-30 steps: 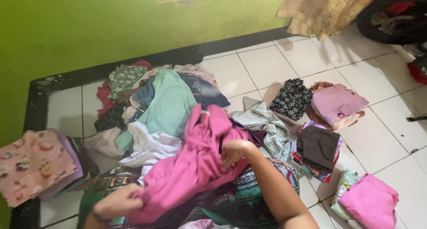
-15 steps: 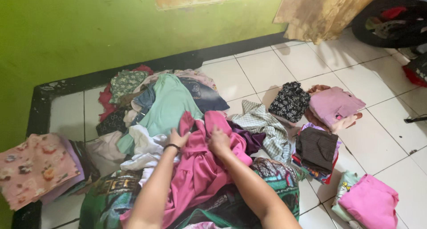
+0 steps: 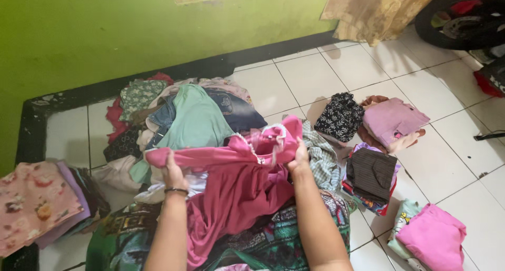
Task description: The person sits on the floor and folds multiple pieces of clothing by hand, including shirts, shorts, and pants. Each item is smoothed, folded into a compact rectangle, and placed into a growing stack on the floor.
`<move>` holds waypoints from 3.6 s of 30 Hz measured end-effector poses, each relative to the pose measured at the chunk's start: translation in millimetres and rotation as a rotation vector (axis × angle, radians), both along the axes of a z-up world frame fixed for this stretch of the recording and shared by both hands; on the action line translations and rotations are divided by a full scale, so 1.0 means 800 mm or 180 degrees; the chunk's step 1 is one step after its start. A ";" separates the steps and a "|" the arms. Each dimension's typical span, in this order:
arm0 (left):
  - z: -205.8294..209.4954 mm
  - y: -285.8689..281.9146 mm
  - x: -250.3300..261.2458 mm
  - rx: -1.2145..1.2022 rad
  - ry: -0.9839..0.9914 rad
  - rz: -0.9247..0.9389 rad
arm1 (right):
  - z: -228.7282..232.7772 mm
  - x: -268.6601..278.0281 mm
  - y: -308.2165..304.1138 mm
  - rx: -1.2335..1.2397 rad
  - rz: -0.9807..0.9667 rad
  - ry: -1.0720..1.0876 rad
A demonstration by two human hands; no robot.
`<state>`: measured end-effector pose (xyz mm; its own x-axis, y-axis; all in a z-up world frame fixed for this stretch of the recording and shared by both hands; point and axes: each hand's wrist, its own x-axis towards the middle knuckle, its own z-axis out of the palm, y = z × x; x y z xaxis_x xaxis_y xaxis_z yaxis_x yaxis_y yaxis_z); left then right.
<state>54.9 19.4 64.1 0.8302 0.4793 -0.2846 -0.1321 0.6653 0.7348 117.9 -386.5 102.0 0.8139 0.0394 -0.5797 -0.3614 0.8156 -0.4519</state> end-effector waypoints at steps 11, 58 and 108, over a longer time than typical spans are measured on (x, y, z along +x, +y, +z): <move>0.108 0.156 -0.034 0.0022 -0.0272 0.0864 | 0.091 -0.018 -0.078 -0.0011 -0.1410 -0.1123; 0.459 -0.044 0.078 0.4965 -0.2859 -0.2120 | 0.617 -0.021 -0.054 -0.2924 -0.0573 -0.4175; 0.113 -0.113 -0.112 0.5904 -0.2090 -0.3148 | 0.213 -0.224 -0.080 -0.3964 0.3935 -0.2618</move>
<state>-35.0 -70.8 154.4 0.6686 -0.7148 0.2051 -0.7145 -0.5410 0.4436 -61.1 -450.2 272.6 0.7083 0.6473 -0.2816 0.1742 -0.5469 -0.8189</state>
